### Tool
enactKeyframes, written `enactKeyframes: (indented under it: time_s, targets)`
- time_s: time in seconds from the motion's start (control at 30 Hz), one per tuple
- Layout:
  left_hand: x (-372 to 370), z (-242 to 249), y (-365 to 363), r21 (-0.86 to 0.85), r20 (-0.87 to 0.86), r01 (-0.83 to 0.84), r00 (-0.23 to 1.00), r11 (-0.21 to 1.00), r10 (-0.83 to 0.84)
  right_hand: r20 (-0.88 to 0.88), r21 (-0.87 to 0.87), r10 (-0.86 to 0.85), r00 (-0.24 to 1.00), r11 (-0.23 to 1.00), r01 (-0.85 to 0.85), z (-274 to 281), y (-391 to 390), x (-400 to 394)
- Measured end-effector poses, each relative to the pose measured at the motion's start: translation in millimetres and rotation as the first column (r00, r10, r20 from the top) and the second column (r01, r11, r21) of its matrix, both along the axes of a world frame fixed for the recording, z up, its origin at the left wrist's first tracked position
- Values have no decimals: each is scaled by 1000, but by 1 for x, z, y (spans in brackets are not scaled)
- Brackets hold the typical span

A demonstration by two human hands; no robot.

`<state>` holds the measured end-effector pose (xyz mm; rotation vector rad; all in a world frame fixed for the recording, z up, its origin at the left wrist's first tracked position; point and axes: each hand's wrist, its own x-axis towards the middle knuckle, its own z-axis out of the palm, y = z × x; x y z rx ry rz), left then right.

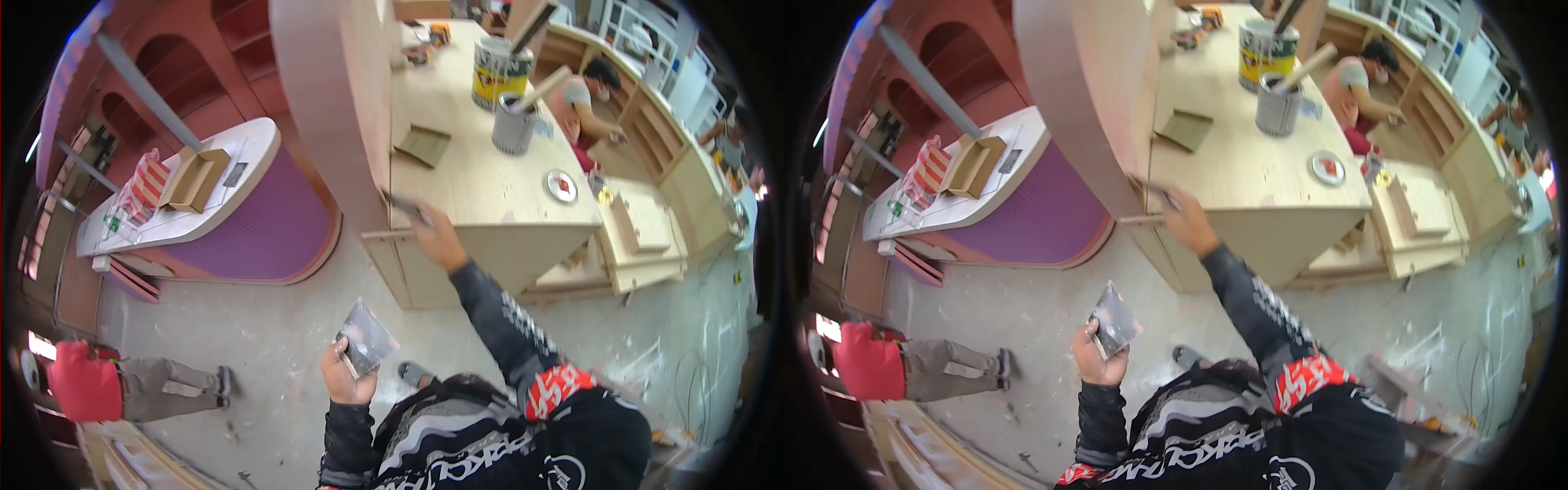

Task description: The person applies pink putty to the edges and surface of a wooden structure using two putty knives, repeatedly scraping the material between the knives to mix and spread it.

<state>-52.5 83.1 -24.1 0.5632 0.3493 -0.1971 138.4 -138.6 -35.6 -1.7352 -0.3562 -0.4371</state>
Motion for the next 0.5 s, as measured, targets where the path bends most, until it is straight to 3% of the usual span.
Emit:
enactKeyframes:
  time_s: [0.03, 0.07, 0.1, 0.17, 0.2, 0.23, 0.3, 0.37, 0.4, 0.43, 0.5]
  targets:
    - [-1, -8, -2, -4, -23, -49, 999, 999, 49, -33, 82, 2, 999, 997, 1, -5, -2, -28]
    - [0, -8, -6, -16, -34, -53, 998, 998, 52, -60, -33, -47, 997, 998, 45, -17, -8, -51]
    - [2, -17, -7, -53, 8, -83, 996, 995, 84, 157, -136, -41, 987, 989, 63, 1, -9, -82]
    - [6, -40, -10, -129, -146, 31, 988, 991, -50, 245, -191, 218, 945, 966, -173, 33, -11, -134]
    - [7, -39, -17, -146, -130, 98, 985, 984, -117, 297, -231, 352, 888, 928, -292, 34, -13, -149]
    - [7, -31, -26, -154, -109, 90, 988, 984, -107, 310, -246, 365, 878, 923, -297, 28, -21, -161]
    - [5, -9, -39, 104, -44, 160, 987, 982, -156, 155, -616, 397, 905, 755, -225, 16, -49, -181]
    - [6, -18, -49, 65, -27, 94, 995, 993, -92, -169, -583, 275, 946, 746, -321, 8, -96, -186]
    - [6, -17, -55, 27, -16, 68, 998, 997, -67, -72, -606, 160, 985, 777, -171, -2, -115, -197]
    - [10, -35, -58, 107, 61, 6, 998, 994, -12, 12, -616, 39, 999, 787, -24, -11, -127, -211]
    - [9, -53, -80, 233, 174, -99, 983, 967, 59, 74, -610, -52, 996, 787, 86, 18, -115, -250]
